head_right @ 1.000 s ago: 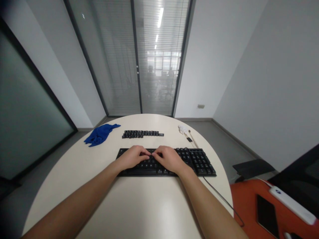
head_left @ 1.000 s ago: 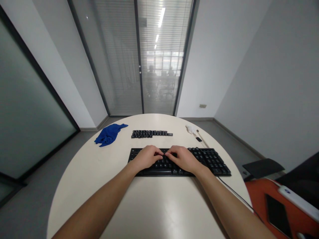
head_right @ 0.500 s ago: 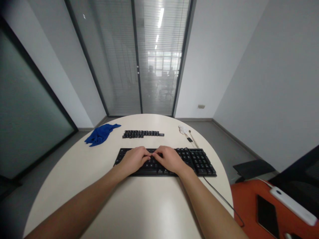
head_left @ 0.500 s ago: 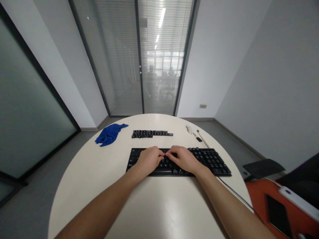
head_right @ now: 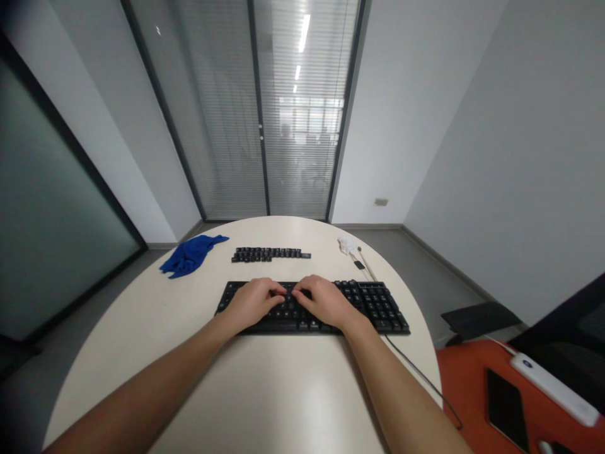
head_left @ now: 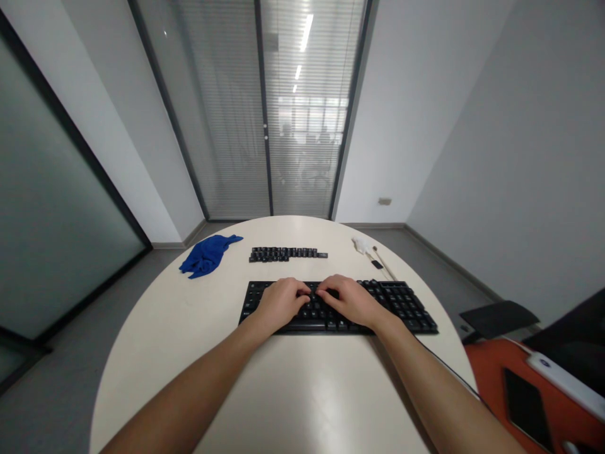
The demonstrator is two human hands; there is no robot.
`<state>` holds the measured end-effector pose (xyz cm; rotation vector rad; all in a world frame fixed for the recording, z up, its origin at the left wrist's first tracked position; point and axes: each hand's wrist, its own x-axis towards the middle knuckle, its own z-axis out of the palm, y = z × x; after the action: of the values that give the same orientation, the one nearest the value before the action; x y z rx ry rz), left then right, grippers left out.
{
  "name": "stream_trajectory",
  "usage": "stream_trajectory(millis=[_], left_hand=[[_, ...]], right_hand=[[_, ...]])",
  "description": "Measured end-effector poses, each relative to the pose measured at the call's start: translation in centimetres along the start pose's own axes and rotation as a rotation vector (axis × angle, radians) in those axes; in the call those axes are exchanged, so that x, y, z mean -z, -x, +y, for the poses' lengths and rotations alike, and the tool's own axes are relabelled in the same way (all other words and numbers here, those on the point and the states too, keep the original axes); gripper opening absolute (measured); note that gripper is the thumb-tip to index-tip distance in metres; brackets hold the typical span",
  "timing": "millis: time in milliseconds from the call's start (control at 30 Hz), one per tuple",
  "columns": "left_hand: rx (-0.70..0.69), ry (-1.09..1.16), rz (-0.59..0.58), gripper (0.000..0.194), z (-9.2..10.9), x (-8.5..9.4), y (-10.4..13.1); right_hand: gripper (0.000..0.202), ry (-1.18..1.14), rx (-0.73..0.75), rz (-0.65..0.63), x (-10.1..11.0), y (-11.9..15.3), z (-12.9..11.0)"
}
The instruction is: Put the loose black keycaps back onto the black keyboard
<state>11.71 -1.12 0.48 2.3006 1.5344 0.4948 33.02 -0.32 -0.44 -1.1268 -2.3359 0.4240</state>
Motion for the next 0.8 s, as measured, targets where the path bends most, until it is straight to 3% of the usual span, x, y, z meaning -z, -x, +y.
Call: stream_trajectory(millis=[133, 400, 800], left_hand=[[0.025, 0.091, -0.009, 0.01, -0.4, 0.2, -0.2], [-0.021, 0.204, -0.065, 0.011, -1.3, 0.4, -0.8], [-0.086, -0.086, -0.031, 0.015, -0.3, 0.6, -0.1]], right_hand=[[0.017, 0.0, 0.014, 0.006, -0.1, 0.1, 0.1], [0.024, -0.017, 0.113, -0.026, -0.1, 0.3, -0.2], [0.022, -0.047, 0.157, -0.066, 0.2, 0.3, -0.6]])
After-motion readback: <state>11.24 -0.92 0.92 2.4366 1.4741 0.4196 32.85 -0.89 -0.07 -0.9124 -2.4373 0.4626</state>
